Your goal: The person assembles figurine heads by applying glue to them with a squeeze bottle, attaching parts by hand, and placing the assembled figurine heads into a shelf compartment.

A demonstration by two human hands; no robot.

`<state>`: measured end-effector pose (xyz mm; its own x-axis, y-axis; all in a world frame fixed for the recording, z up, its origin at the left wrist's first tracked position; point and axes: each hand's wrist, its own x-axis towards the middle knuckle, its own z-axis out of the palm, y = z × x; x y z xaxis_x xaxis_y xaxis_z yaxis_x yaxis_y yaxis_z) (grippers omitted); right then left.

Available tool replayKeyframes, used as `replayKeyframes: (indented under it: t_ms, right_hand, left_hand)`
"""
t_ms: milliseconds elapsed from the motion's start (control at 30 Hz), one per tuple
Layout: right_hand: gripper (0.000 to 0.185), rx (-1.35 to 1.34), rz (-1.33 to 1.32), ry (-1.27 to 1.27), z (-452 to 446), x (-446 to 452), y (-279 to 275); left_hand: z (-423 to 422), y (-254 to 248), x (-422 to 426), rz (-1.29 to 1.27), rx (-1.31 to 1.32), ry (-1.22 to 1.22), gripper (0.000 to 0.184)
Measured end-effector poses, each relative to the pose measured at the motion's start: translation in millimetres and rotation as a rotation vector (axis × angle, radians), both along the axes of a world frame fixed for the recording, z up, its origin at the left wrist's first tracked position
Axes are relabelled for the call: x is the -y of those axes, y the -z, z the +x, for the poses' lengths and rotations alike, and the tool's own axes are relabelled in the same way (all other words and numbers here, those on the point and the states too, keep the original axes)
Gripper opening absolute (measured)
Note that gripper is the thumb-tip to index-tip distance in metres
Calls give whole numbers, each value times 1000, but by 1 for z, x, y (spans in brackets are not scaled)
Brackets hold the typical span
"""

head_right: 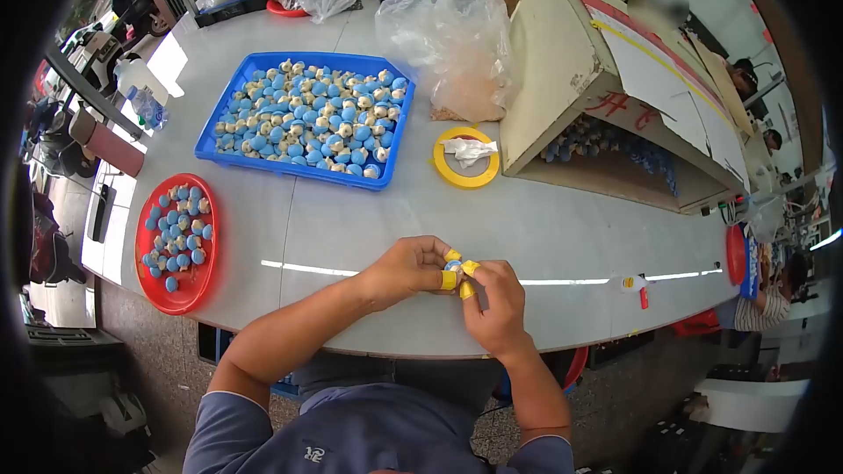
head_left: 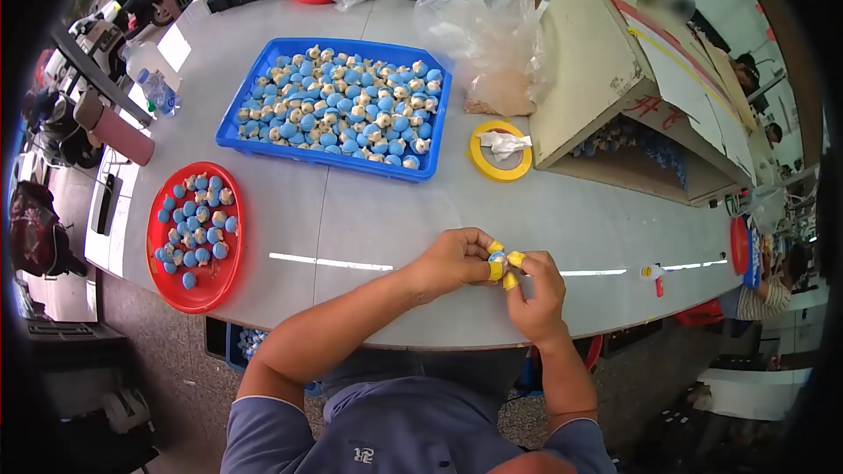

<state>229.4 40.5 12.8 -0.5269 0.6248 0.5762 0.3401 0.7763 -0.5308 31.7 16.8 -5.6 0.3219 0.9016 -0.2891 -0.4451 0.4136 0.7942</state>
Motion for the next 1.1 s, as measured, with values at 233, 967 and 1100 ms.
replayKeyframes:
  t_ms: [233, 967, 1100]
  right_hand:
    - [27, -47, -120, 13, 4, -5, 5]
    - [23, 8, 56, -180, 13, -24, -27]
    - [21, -46, -58, -152, 15, -23, -20]
  left_hand:
    - [-4, -13, 1, -71, 68, 39, 27]
    - [-1, -6, 2, -45, 376, 160, 28]
    - [0, -4, 2, -44, 412, 136, 26]
